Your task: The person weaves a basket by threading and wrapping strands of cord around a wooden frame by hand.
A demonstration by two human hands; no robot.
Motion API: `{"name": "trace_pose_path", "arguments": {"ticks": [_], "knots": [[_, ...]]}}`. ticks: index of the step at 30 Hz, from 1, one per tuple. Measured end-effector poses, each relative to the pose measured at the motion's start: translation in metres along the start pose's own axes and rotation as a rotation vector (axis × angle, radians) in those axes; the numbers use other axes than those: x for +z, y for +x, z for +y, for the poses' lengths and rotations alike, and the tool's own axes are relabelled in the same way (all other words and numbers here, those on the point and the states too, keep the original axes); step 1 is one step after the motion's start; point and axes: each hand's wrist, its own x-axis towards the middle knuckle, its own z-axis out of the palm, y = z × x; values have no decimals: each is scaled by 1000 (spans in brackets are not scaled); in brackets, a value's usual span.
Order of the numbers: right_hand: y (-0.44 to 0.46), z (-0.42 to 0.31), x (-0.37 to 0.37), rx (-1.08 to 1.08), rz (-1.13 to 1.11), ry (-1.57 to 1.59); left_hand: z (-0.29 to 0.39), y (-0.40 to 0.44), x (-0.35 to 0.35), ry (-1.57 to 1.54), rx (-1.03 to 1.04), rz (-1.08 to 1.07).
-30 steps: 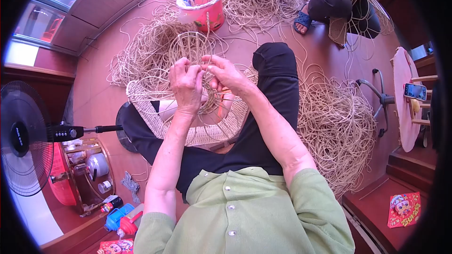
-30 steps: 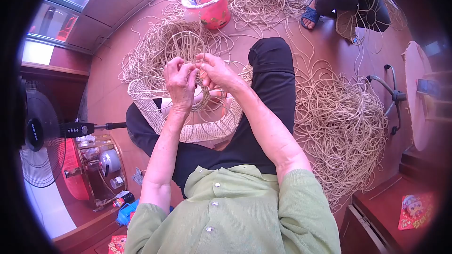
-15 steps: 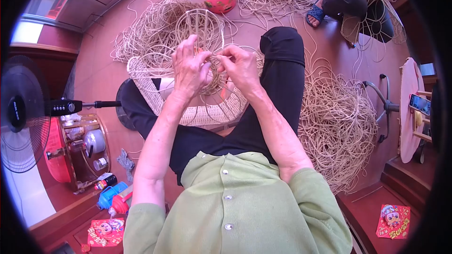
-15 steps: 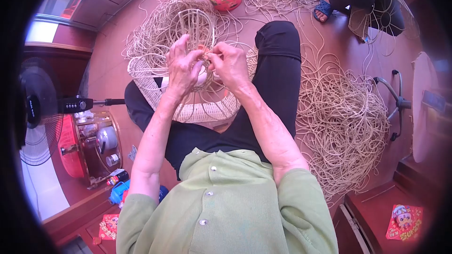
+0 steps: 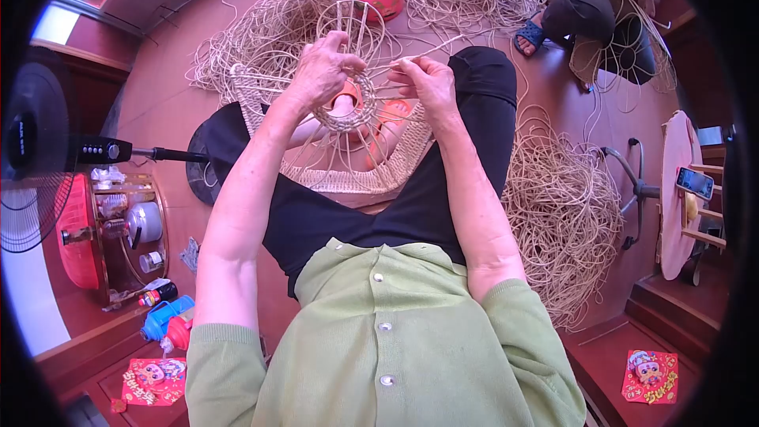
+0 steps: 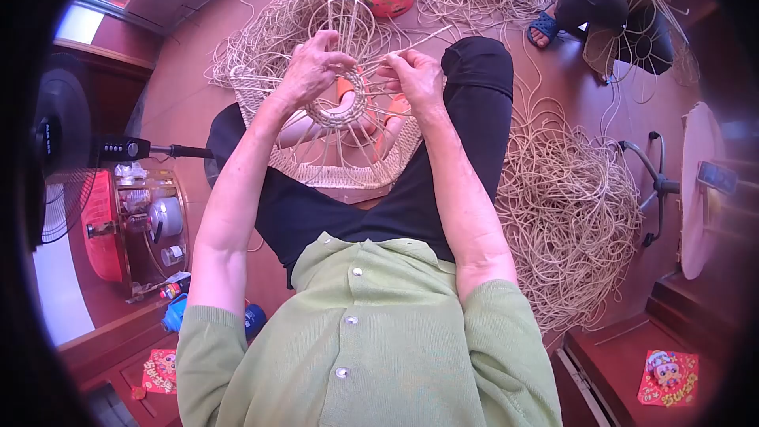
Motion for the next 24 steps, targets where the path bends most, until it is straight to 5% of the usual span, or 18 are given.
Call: {"name": "trace_pose_path", "arguments": {"ticks": [7, 11, 24], "knots": [[1, -1, 1, 3, 2, -12, -6, 2, -5, -84, -40, -8], [2, -2, 0, 3, -14, -13, -8, 5, -19, -466, -159, -25], [32, -21, 19, -16, -15, -115, 2, -10, -14, -190, 16, 156]]}}
